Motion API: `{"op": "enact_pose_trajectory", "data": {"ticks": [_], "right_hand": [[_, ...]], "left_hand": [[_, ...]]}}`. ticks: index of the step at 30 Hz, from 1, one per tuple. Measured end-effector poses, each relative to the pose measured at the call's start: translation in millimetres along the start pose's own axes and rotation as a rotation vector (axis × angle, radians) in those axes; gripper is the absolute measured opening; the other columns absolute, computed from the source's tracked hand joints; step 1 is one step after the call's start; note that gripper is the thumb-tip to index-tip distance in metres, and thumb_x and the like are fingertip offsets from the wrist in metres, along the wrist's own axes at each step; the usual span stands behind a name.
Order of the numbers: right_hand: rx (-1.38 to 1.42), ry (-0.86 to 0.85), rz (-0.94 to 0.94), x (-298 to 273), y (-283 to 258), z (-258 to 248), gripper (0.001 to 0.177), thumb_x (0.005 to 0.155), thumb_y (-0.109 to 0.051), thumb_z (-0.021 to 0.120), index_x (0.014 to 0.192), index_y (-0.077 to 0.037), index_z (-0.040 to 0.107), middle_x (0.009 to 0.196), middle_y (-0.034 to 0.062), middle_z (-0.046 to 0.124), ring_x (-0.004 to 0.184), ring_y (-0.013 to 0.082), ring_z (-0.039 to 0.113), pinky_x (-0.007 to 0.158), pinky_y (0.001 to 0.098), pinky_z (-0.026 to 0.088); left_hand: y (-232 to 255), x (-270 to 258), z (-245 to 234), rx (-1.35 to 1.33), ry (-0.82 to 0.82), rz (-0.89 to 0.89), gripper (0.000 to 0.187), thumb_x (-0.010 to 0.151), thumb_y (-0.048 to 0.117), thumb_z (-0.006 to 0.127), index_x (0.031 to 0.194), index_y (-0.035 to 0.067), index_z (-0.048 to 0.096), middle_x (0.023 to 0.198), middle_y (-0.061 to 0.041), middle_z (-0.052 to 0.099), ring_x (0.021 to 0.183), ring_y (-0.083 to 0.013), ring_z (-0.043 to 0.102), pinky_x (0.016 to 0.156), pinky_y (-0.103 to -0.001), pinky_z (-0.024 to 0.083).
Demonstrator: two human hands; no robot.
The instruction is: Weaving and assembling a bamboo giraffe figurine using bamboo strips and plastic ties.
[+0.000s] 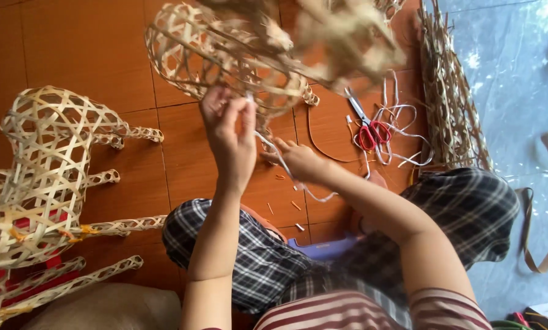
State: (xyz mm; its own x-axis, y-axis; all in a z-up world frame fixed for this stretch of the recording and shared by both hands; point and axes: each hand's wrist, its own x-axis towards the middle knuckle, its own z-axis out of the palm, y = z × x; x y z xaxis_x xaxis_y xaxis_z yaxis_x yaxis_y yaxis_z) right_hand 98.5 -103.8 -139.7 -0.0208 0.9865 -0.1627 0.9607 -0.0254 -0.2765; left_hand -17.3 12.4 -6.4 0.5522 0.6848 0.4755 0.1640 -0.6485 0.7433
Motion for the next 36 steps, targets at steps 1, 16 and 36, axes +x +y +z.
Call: {"op": "enact_pose_trajectory", "data": {"ticks": [1, 16, 36], "right_hand": [[0.100, 0.004, -0.125, 7.7, 14.1, 2.5, 0.092, 0.060, -0.014, 0.074, 0.150, -0.019, 0.053, 0.143, 0.0310, 0.053, 0.114, 0.0433, 0.061, 0.072, 0.0428, 0.058], [0.099, 0.304, 1.001, -108.3, 247.2, 253.7, 0.053, 0.107, -0.040, 0.054, 0.152, -0.014, 0.045, 0.129, 0.0300, 0.058, 0.105, 0.0496, 0.064, 0.084, 0.0577, 0.054], [1.388, 1.091, 0.459, -75.9, 61.7, -29.4, 0.017, 0.105, -0.023, 0.053, 0.101, -0.006, 0.055, 0.066, 0.0043, 0.057, 0.045, 0.0109, 0.050, 0.038, 0.0264, 0.038]], "left_hand": [[-5.9, 2.7, 0.5, -0.012, 0.051, -0.017, 0.009, 0.105, 0.012, 0.066, 0.104, 0.003, 0.067, 0.128, -0.017, 0.052, 0.115, -0.0263, 0.058, 0.094, -0.035, 0.055], [-44.6, 17.3, 2.1, -0.014, 0.077, -0.269, 0.020, 0.103, 0.020, 0.060, 0.096, 0.002, 0.065, 0.141, -0.021, 0.055, 0.124, -0.0316, 0.061, 0.089, -0.036, 0.061], [-69.7, 10.5, 28.6, -0.408, -0.052, -0.265, 0.020, 0.104, 0.019, 0.056, 0.104, 0.003, 0.069, 0.091, -0.008, 0.072, 0.071, -0.0145, 0.065, 0.058, -0.026, 0.056]]}}
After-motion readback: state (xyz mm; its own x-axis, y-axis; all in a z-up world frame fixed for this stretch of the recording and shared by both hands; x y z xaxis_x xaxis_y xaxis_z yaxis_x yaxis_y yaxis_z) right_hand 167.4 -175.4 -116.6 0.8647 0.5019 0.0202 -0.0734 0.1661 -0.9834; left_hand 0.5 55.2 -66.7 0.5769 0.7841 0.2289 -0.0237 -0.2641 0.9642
